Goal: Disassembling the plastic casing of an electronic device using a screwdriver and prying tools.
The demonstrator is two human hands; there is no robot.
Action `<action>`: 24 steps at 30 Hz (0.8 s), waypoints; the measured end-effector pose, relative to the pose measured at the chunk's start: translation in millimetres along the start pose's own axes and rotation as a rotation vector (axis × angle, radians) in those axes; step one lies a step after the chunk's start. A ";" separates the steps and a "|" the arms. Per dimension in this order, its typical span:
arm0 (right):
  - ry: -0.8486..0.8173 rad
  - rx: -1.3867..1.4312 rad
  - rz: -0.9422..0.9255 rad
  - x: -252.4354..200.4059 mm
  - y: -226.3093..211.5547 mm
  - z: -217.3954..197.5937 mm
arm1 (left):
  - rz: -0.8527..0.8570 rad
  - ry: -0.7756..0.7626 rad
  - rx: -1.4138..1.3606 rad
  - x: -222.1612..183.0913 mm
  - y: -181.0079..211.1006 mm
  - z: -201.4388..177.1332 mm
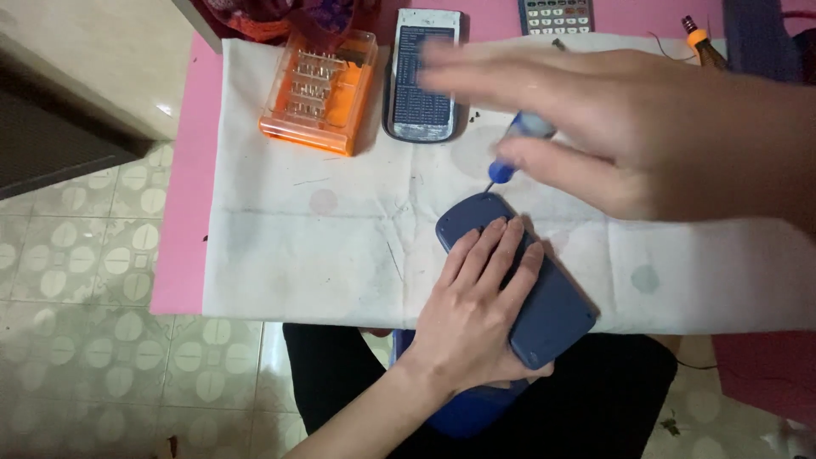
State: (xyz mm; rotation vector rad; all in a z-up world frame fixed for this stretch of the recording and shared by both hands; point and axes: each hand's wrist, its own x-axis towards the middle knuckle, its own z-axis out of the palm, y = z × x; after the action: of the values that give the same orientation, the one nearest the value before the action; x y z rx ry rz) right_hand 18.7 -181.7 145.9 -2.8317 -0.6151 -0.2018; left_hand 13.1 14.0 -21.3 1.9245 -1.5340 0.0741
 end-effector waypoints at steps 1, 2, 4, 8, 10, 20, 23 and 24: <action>-0.049 0.183 -0.009 2.9 2.6 0.4 | 0.000 0.005 -0.004 0.1 -0.2 0.6; -0.051 0.182 -0.006 4.3 1.7 6.1 | 0.001 0.004 -0.007 0.5 0.1 -0.6; 0.279 0.253 -0.243 6.9 0.9 17.8 | 0.001 -0.005 -0.003 1.7 0.5 -2.8; 0.270 0.070 -0.096 1.0 -9.0 21.8 | -0.001 -0.008 0.005 0.7 -0.5 -1.3; 0.069 -0.070 0.074 -4.5 -20.8 11.0 | -0.015 0.006 0.008 0.5 -0.4 0.6; -0.256 -1.068 0.369 -14.9 -6.2 13.2 | -0.016 -0.004 -0.003 2.2 0.4 -0.8; 0.080 -0.395 0.025 -0.9 3.9 3.1 | -0.008 -0.006 0.001 2.4 -0.7 -0.7; -0.088 -0.096 0.133 0.1 9.7 0.1 | -0.008 -0.002 -0.007 1.9 -0.6 -0.6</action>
State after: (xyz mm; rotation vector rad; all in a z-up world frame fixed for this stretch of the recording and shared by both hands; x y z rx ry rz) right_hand 22.9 -190.2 143.9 -2.9742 -0.4434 -0.0854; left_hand 14.4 12.9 -20.3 1.9251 -1.5263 0.0629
